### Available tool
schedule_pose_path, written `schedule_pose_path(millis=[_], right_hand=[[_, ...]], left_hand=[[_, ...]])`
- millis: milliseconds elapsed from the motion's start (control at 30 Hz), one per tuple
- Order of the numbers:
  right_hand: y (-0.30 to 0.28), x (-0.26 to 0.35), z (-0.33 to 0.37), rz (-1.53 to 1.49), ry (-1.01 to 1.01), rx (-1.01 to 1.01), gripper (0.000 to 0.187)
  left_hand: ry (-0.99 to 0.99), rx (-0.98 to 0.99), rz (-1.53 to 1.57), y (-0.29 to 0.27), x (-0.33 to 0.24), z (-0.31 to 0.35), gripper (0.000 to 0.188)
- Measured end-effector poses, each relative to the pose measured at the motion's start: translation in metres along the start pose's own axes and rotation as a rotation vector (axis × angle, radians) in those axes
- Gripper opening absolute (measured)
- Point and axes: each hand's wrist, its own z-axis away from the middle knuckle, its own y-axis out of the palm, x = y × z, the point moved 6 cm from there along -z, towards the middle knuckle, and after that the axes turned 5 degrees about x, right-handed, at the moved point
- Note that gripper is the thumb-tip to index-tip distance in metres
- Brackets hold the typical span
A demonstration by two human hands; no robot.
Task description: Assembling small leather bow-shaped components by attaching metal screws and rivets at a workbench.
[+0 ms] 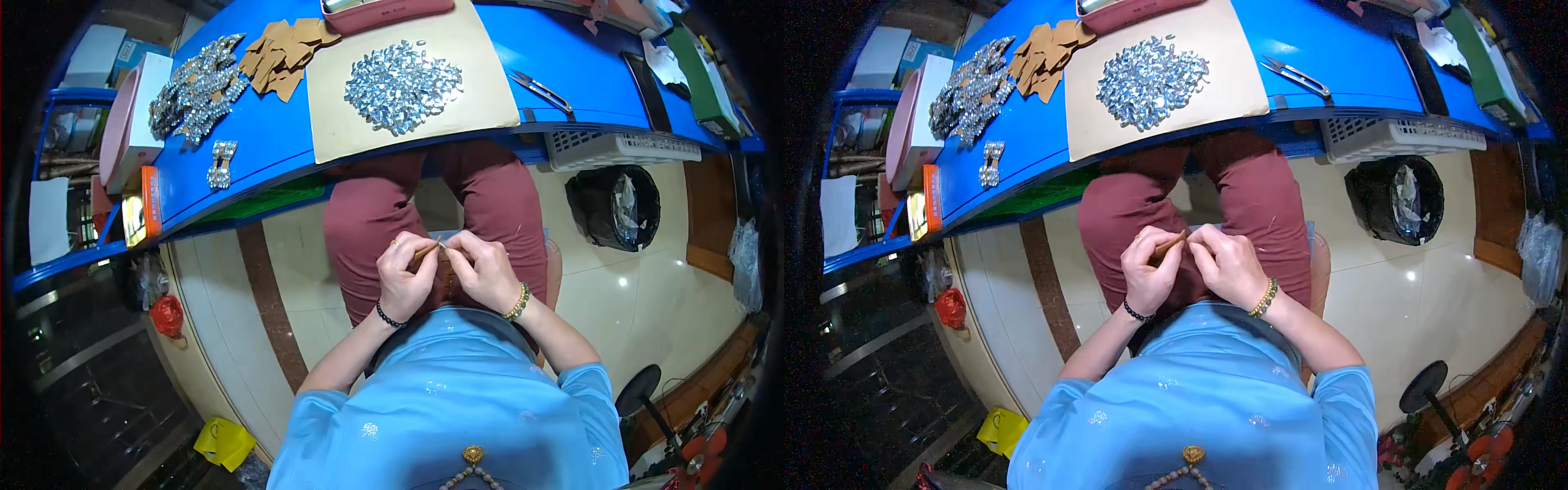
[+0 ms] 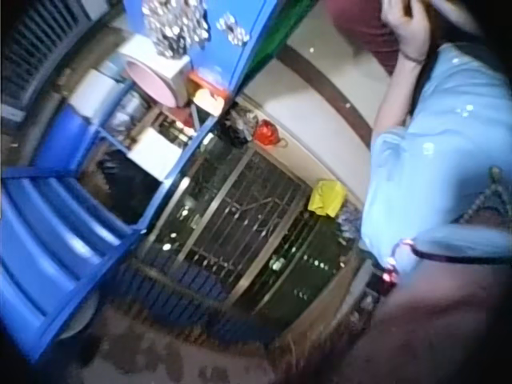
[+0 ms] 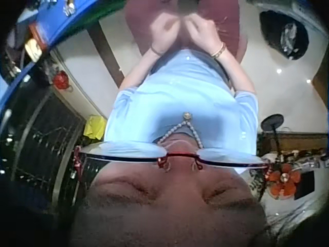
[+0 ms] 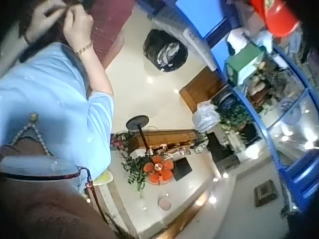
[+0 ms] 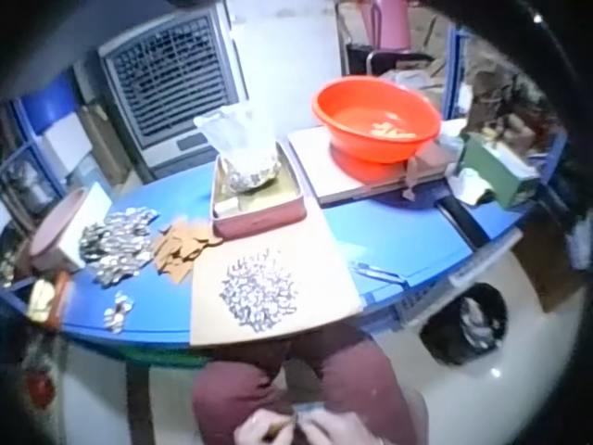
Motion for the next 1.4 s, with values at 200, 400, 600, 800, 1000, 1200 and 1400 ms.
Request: schedule_pose_path(millis=[200,400,600,800,1000,1200,1400], right_hand=[[0.011,-0.02,0.006,-0.362,0.265,0.128,0.01],[0.014,-0.022,0.01,-0.65,0.421,0.148,0.011],[0.016,-0.028,0.008,-0.694,0.466,0.2,0.009],[0.015,-0.039,0.003,-0.5,0.245,0.359,0.013],[-0.017,-0.05,-0.013,-0.54,0.19,-0.041,0.013],[-0.053,-0.018,-0.016,-1.506,0.474,-0.36,0.017],[-0.174,-0.172,0.073,-1.506,0.183,-0.487,0.011]], left_hand=[[0.207,0.081,-0.135,-0.002,-0.019,0.0,0.021],[0.255,0.085,-0.155,-0.001,-0.022,-0.004,0.022],[0.199,0.118,-0.165,-0.002,-0.021,-0.003,0.021],[0.283,0.233,-0.311,0.0,-0.024,-0.004,0.02],[0.323,0.394,-0.137,0.012,-0.044,0.007,0.016],[-0.313,0.267,0.663,-0.022,-0.007,-0.005,0.006],[-0.204,-0.18,1.267,-0.127,-0.011,-0.031,0.012]])
